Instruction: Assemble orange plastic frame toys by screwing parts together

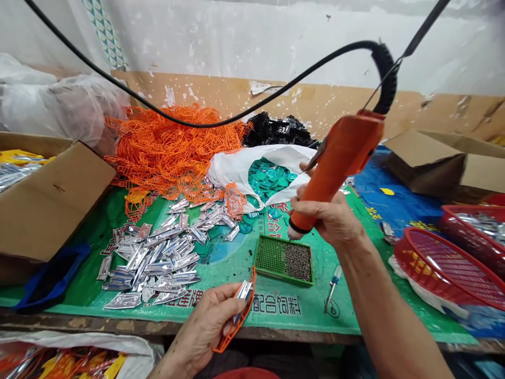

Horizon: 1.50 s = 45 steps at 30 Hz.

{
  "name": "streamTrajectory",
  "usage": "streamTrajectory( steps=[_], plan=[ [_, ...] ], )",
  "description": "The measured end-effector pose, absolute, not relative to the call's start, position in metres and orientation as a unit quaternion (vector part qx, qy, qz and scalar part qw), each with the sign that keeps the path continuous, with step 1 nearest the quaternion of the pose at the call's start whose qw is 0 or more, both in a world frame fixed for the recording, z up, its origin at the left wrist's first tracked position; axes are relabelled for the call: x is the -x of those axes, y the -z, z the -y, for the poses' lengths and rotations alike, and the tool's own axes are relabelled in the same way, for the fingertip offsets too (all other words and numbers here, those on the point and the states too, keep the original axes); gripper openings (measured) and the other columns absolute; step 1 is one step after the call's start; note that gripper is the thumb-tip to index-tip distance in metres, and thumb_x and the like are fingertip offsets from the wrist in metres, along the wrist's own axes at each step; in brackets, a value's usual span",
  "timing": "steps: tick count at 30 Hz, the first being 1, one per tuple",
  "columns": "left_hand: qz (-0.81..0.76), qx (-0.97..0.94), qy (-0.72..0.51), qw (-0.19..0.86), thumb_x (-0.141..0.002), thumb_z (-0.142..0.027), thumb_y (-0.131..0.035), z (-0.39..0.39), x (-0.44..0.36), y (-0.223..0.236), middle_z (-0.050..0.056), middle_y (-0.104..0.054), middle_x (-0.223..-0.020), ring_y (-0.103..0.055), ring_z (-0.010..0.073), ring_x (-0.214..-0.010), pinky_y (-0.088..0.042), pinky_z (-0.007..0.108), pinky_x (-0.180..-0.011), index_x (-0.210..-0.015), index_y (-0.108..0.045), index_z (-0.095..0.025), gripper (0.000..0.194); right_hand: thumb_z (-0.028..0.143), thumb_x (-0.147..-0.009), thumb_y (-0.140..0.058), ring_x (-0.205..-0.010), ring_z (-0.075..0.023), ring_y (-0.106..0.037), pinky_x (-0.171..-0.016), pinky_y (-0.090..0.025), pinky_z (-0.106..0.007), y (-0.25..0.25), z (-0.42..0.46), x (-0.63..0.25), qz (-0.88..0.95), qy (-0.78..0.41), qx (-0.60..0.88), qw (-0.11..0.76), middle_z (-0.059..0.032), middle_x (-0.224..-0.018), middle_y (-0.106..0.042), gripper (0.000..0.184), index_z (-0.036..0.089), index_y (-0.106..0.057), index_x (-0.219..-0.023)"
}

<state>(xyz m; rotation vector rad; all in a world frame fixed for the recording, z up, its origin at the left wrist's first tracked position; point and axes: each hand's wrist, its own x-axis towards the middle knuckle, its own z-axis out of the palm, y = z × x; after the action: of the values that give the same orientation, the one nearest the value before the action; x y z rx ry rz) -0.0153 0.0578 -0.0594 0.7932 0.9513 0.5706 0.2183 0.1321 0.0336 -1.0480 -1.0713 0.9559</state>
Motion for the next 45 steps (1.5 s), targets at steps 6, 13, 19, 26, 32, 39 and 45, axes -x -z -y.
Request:
streamTrajectory(
  steps=[6, 13, 19, 26, 32, 39, 45],
  plan=[
    [-0.442, -0.4, -0.245, 0.765, -0.071, -0.038, -0.065, -0.056, 0.018, 0.05, -0.007, -0.038, -0.052, -0.02, 0.0034, -0.042, -0.014, 0.018, -0.039, -0.074, -0.064, -0.014, 0.024, 0.021, -0.057, -0.078, -0.056, -0.0113, -0.053, -0.045, -0.046, -0.025, -0.005, -0.125, -0.201, 0.463, -0.405, 0.461, 0.64, 0.0025, -0.069, -0.059, 0.025, 0.019, -0.061, -0.075],
    [-0.44, -0.409, -0.241, 0.762, -0.072, -0.036, -0.066, -0.052, 0.019, 0.052, -0.006, -0.041, -0.052, -0.025, 0.0047, -0.043, -0.017, 0.019, -0.041, -0.075, -0.067, -0.014, 0.023, 0.024, -0.058, -0.078, -0.051, -0.0111, -0.053, -0.048, -0.047, -0.029, 0.018, -0.124, -0.199, 0.418, -0.352, 0.504, 0.669, 0.0024, -0.069, -0.06, 0.025, 0.018, -0.06, -0.075],
    [-0.442, -0.408, -0.233, 0.764, -0.069, -0.035, -0.068, -0.053, 0.016, 0.052, -0.003, -0.049, -0.058, -0.034, 0.0068, -0.05, -0.025, 0.019, -0.046, -0.076, -0.069, -0.014, 0.022, 0.026, -0.055, -0.08, -0.055, -0.013, -0.056, -0.054, -0.05, -0.032, 0.028, -0.124, -0.202, 0.406, -0.291, 0.524, 0.689, 0.0017, -0.066, -0.061, 0.028, 0.017, -0.06, -0.073],
    [-0.457, -0.423, -0.23, 0.748, -0.069, -0.037, -0.066, -0.054, 0.015, 0.048, -0.002, -0.051, -0.06, -0.035, 0.0086, -0.053, -0.025, 0.02, -0.048, -0.074, -0.069, -0.015, 0.023, 0.027, -0.054, -0.079, -0.053, -0.0121, -0.055, -0.052, -0.049, -0.031, 0.033, -0.126, -0.203, 0.402, -0.29, 0.531, 0.688, 0.0025, -0.064, -0.06, 0.03, 0.017, -0.059, -0.074],
    [-0.46, -0.426, -0.222, 0.747, -0.069, -0.035, -0.063, -0.055, 0.012, 0.045, -0.004, -0.045, -0.055, -0.024, 0.0064, -0.048, -0.017, 0.02, -0.045, -0.071, -0.066, -0.015, 0.021, 0.025, -0.053, -0.079, -0.053, -0.0123, -0.055, -0.052, -0.048, -0.031, 0.035, -0.126, -0.205, 0.397, -0.288, 0.534, 0.689, 0.0023, -0.063, -0.06, 0.029, 0.017, -0.059, -0.072],
    [-0.455, -0.429, -0.212, 0.751, -0.07, -0.034, -0.06, -0.055, 0.012, 0.045, -0.006, -0.043, -0.054, -0.018, 0.0047, -0.043, -0.012, 0.021, -0.042, -0.072, -0.064, -0.015, 0.02, 0.023, -0.053, -0.078, -0.052, -0.0121, -0.055, -0.053, -0.048, -0.031, 0.035, -0.125, -0.203, 0.395, -0.284, 0.536, 0.69, 0.0027, -0.061, -0.06, 0.026, 0.016, -0.06, -0.07],
    [-0.447, -0.426, -0.209, 0.758, -0.07, -0.032, -0.059, -0.055, 0.011, 0.044, -0.008, -0.037, -0.048, -0.018, 0.0053, -0.042, -0.013, 0.021, -0.042, -0.078, -0.069, -0.015, 0.021, 0.021, -0.053, -0.078, -0.05, -0.0112, -0.053, -0.051, -0.047, -0.029, 0.035, -0.125, -0.201, 0.395, -0.279, 0.535, 0.693, 0.003, -0.059, -0.059, 0.024, 0.016, -0.06, -0.068]
  ],
)
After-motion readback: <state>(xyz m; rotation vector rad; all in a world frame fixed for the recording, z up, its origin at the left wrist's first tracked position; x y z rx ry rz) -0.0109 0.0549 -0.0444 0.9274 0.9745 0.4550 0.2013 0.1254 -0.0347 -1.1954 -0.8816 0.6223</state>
